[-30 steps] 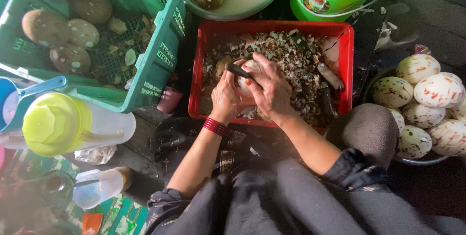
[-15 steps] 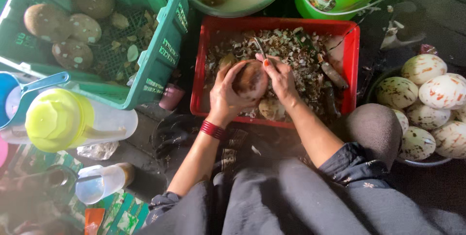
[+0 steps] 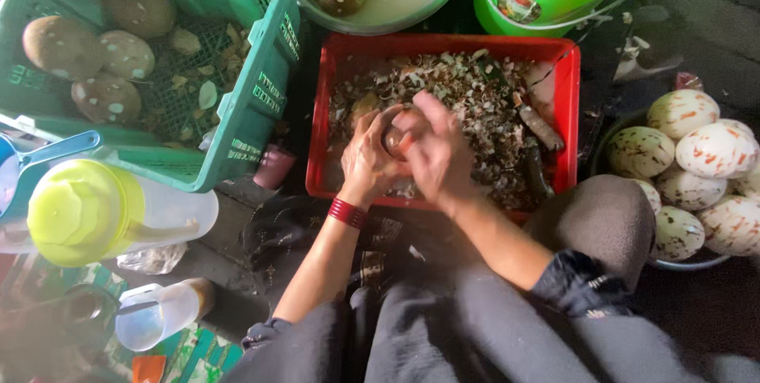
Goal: The person peels round brown-skinned vegetables using a knife, removes the skin in strips, and places the peeled items into a nearby bowl. The person repeatedly picks up new vegetables from a crate and continues peeling them one at a time.
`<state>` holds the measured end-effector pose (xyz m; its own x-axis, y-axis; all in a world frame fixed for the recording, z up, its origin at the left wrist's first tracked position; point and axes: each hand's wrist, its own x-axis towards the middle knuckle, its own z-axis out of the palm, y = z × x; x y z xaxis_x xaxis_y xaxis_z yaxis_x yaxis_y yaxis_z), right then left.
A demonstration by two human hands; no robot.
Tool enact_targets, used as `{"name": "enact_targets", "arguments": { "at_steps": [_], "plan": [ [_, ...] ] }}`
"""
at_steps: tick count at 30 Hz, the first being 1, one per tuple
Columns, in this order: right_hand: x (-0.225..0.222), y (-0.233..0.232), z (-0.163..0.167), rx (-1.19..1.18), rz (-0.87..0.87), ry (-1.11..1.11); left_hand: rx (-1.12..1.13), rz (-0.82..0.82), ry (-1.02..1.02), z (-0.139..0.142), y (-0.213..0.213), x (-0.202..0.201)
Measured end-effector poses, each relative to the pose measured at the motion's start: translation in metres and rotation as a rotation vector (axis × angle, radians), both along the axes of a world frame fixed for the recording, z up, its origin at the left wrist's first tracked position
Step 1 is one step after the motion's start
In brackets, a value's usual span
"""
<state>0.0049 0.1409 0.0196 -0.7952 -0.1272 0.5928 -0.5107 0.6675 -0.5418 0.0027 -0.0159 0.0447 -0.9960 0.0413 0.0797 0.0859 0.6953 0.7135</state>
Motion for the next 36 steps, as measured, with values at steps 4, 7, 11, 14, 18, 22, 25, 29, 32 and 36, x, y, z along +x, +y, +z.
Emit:
{"name": "enact_targets", "arguments": {
  "at_steps": [4,7,11,14,18,22,25,29,32,36],
  "plan": [
    [-0.046,0.013,0.003,-0.599,0.031,-0.631,0.026,0.005,-0.002,0.004,0.002,-0.001],
    [-0.045,0.015,0.01,-0.56,-0.041,-0.675,-0.025,-0.014,0.014,0.009,0.008,-0.002],
    [-0.004,0.011,0.009,-0.055,0.016,0.034,-0.12,0.01,-0.011,0.011,0.017,0.007],
    [-0.008,0.018,-0.012,-0.197,-0.033,-0.2,0.001,-0.039,0.096,0.015,0.016,0.011],
    [-0.063,0.033,-0.04,-0.478,-0.026,-0.965,-0.056,-0.056,0.026,0.026,0.011,0.005],
    [-0.034,0.021,-0.023,-0.397,0.0,-0.389,-0.035,-0.021,0.012,0.026,0.012,0.005],
    [0.005,0.006,0.005,0.076,0.015,-0.092,0.003,-0.028,0.096,0.021,0.014,0.006],
    [-0.014,0.012,-0.003,-0.151,0.033,-0.384,-0.096,0.015,0.041,0.026,0.017,0.002],
    [-0.06,0.039,-0.048,-0.681,0.185,-0.794,-0.227,-0.002,0.049,0.038,0.02,0.003],
    [-0.078,0.061,-0.077,-0.716,0.12,-0.775,-0.25,-0.019,0.031,0.046,0.018,0.004]
  ]
}}
